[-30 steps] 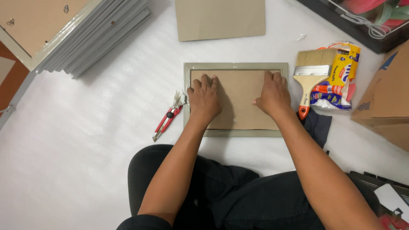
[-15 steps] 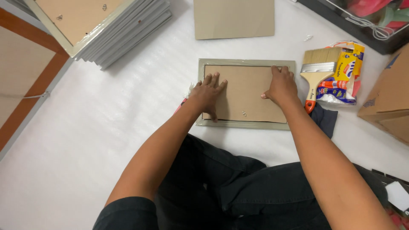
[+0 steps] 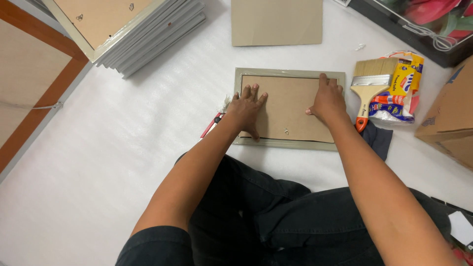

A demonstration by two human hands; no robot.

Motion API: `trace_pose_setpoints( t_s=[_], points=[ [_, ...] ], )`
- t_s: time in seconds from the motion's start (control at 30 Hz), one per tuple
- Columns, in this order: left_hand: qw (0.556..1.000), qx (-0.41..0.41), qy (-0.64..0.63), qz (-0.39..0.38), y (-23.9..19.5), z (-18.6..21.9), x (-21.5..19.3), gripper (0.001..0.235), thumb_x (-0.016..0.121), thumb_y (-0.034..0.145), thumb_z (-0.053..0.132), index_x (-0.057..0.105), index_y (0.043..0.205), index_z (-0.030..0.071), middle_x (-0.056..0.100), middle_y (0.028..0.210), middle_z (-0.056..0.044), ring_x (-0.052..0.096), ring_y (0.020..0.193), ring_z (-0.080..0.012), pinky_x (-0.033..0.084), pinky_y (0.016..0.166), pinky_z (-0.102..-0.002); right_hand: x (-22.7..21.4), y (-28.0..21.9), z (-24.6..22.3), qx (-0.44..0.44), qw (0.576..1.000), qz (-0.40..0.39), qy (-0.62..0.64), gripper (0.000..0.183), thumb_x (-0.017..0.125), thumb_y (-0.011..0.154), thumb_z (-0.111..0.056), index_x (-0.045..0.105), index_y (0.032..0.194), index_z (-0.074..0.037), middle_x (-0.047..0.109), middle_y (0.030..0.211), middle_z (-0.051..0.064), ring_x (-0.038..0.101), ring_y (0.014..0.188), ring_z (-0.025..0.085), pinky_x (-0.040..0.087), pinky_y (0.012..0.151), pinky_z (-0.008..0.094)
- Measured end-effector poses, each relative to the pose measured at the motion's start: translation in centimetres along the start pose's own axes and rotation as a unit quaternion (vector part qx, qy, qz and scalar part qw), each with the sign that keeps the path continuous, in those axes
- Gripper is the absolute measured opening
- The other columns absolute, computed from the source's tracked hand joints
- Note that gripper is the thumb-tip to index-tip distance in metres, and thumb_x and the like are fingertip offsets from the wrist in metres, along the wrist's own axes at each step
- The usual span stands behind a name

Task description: Assembling a picture frame by inserting glass and backing, then cleaning the surface with a cloth and brush.

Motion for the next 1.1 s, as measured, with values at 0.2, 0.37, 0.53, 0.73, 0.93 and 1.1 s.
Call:
trace_pose_setpoints(
  t_s=[0.2,0.37,0.53,0.73,0.93,1.1],
  points=[
    [1.000,0.001,0.005,0.009,1.2,-0.2,1.0,0.141,0.092,0.052,0.067,0.023,0.165,0.019,0.022,0.169,-0.020,0.022,0.155,-0.0401,0.035,0.117,-0.059,1.0,1.0,1.1,-0.007,1.000,0.000,-0.024,0.107,0.097,0.063,-0.011,0.040,0.152,0.007,0.047,0.134,0.035,0.048,0.127,0.058,0.051,0.099,0.066],
    [1.000,-0.003,0.004,0.012,1.3,-0.1,1.4,0.137,0.092,0.054,0.064,0.025,0.165,0.018,0.022,0.168,-0.021,0.022,0.155,-0.0411,0.035,0.116,-0.060,1.3,0.9,1.0,0.003,1.000,-0.004,-0.027,0.106,0.098,0.063,-0.011,0.042,0.152,0.006,0.047,0.134,0.033,0.048,0.128,0.057,0.051,0.100,0.064],
    [1.000,-0.007,0.000,0.004,0.9,-0.2,1.3,0.138,0.091,0.055,0.065,0.022,0.165,0.019,0.019,0.170,-0.019,0.019,0.156,-0.0398,0.031,0.119,-0.059,0.4,0.2,0.4,0.008,1.000,-0.009,-0.022,0.108,0.098,0.064,-0.012,0.040,0.154,0.003,0.045,0.136,0.033,0.047,0.129,0.057,0.049,0.103,0.063],
    [0.990,-0.036,-0.129,0.032,0.3,-0.2,1.3,0.121,0.077,0.065,0.079,0.033,0.161,0.018,0.028,0.169,-0.015,0.025,0.156,-0.0348,0.025,0.125,-0.054,0.1,0.3,0.8,0.006,1.000,-0.016,-0.007,0.105,0.099,0.062,-0.012,0.046,0.152,0.002,0.048,0.134,0.032,0.048,0.128,0.056,0.049,0.103,0.061],
    [0.917,-0.129,-0.330,0.186,-2.6,0.1,2.5,0.090,0.071,0.086,0.057,0.044,0.152,0.003,0.055,0.143,-0.027,0.058,0.128,-0.0469,0.048,0.109,-0.056,-1.4,-0.5,0.6,0.010,1.000,-0.026,-0.004,0.110,0.099,0.062,-0.020,0.044,0.155,-0.001,0.047,0.137,0.032,0.048,0.132,0.055,0.048,0.107,0.058],
    [0.879,-0.140,-0.426,0.161,-1.7,-0.5,6.7,0.074,0.065,0.089,0.056,0.054,0.144,0.008,0.075,0.118,-0.015,0.072,0.111,-0.0334,0.057,0.096,-0.049,-5.3,-4.1,0.2,-0.004,0.991,-0.098,0.088,0.098,0.082,0.081,-0.026,0.031,0.160,0.004,0.047,0.149,0.038,0.044,0.141,0.051,0.035,0.119,0.057]
  ],
)
Point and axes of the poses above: each hand's wrist, its own y-axis towards the middle knuckle, its own x-axis out of the palm, z = x × y, the point moved 4 cm from there along y, towards the middle knuckle
